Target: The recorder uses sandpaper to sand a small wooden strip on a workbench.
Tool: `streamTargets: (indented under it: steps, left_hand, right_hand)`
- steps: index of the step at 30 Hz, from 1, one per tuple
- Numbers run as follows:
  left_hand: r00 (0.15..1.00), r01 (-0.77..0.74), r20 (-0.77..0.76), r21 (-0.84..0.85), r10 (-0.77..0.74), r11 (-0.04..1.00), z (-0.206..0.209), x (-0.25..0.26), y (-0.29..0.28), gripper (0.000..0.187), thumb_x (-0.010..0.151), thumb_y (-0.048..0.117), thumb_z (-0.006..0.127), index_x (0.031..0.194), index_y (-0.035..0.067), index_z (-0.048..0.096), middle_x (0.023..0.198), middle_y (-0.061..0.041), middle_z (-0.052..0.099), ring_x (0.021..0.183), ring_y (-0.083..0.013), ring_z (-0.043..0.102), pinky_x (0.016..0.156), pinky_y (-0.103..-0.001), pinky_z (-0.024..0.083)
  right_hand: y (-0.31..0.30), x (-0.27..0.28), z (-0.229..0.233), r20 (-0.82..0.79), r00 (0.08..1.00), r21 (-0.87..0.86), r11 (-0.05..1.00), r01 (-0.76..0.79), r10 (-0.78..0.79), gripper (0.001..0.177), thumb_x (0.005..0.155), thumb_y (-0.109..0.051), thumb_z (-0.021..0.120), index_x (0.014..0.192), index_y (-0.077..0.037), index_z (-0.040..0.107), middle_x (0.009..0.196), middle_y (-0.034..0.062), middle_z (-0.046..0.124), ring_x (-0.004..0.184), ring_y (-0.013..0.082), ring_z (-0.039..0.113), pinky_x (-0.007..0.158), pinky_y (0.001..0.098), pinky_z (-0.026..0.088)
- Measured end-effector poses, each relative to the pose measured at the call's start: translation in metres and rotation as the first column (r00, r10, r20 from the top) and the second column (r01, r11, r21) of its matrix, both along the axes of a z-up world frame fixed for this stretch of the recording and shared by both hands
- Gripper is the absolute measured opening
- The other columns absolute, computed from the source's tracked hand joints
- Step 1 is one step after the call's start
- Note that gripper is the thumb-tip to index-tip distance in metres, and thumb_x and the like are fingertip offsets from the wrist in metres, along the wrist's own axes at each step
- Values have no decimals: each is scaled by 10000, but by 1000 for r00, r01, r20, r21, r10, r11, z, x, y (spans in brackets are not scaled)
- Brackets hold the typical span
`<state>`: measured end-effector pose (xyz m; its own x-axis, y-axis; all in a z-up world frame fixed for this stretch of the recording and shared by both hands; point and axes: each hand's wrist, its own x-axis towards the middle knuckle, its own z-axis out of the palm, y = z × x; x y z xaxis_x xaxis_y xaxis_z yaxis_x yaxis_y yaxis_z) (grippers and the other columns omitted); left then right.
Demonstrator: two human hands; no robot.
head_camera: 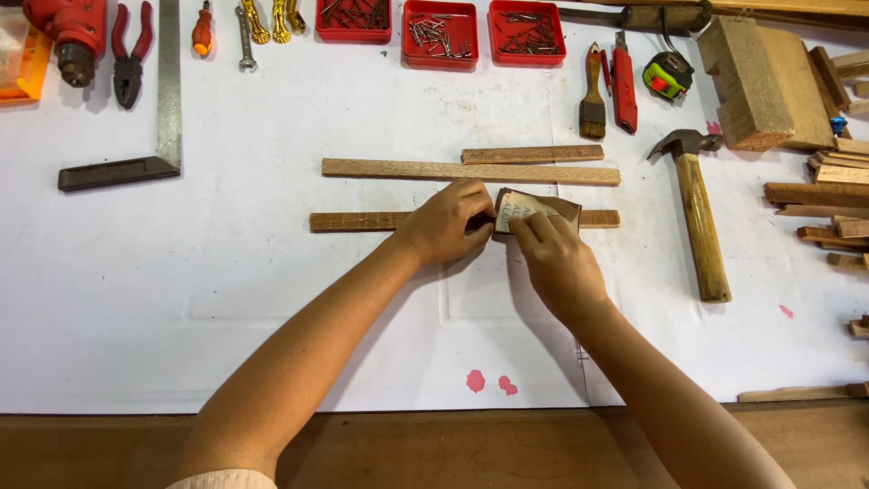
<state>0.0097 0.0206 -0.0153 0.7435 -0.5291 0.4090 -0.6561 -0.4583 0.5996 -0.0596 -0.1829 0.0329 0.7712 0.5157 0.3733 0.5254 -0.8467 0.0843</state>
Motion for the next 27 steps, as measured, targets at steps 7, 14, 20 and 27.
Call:
streamTargets:
  steps: [7,14,20,27]
  left_hand:
    - [942,-17,336,108,-21,994,31,-26,62,71,846,142,786,889,87,772,974,-30,658,937,-226,636,861,-397,556]
    - [979,-196,58,-18,197,980,6,-38,78,126,897,165,780,1008,109,803,1019,-12,682,1000,-199,616,872,-334,568]
    - [973,-223,-75,-54,219,973,5,-38,83,110,875,141,783,942,56,761,1024,-20,696,1039,-214,625,924,-347,564]
    - [960,-208,-199,-33,198,978,14,-35,84,67,870,107,741,920,64,754,1012,-20,686,1008,-197,637,894,-326,568]
  right_hand:
    - [-15,11,1,-9,993,64,991,-117,118,297,844,61,644,1121,-20,712,983,77,677,980,255,716,724,337,627]
    - [27,7,-12,-21,992,150,981,-122,126,311,903,81,613,1139,-67,751,1011,92,703,897,250,703,707,359,623]
    - [69,-1,3,-82,978,149,973,-177,190,325,873,55,629,1158,-51,745,989,102,708,898,269,704,702,374,631]
    - [16,18,11,-195,970,-8,989,-150,145,371,864,76,622,1162,-98,757,1042,86,744,913,248,719,717,374,642]
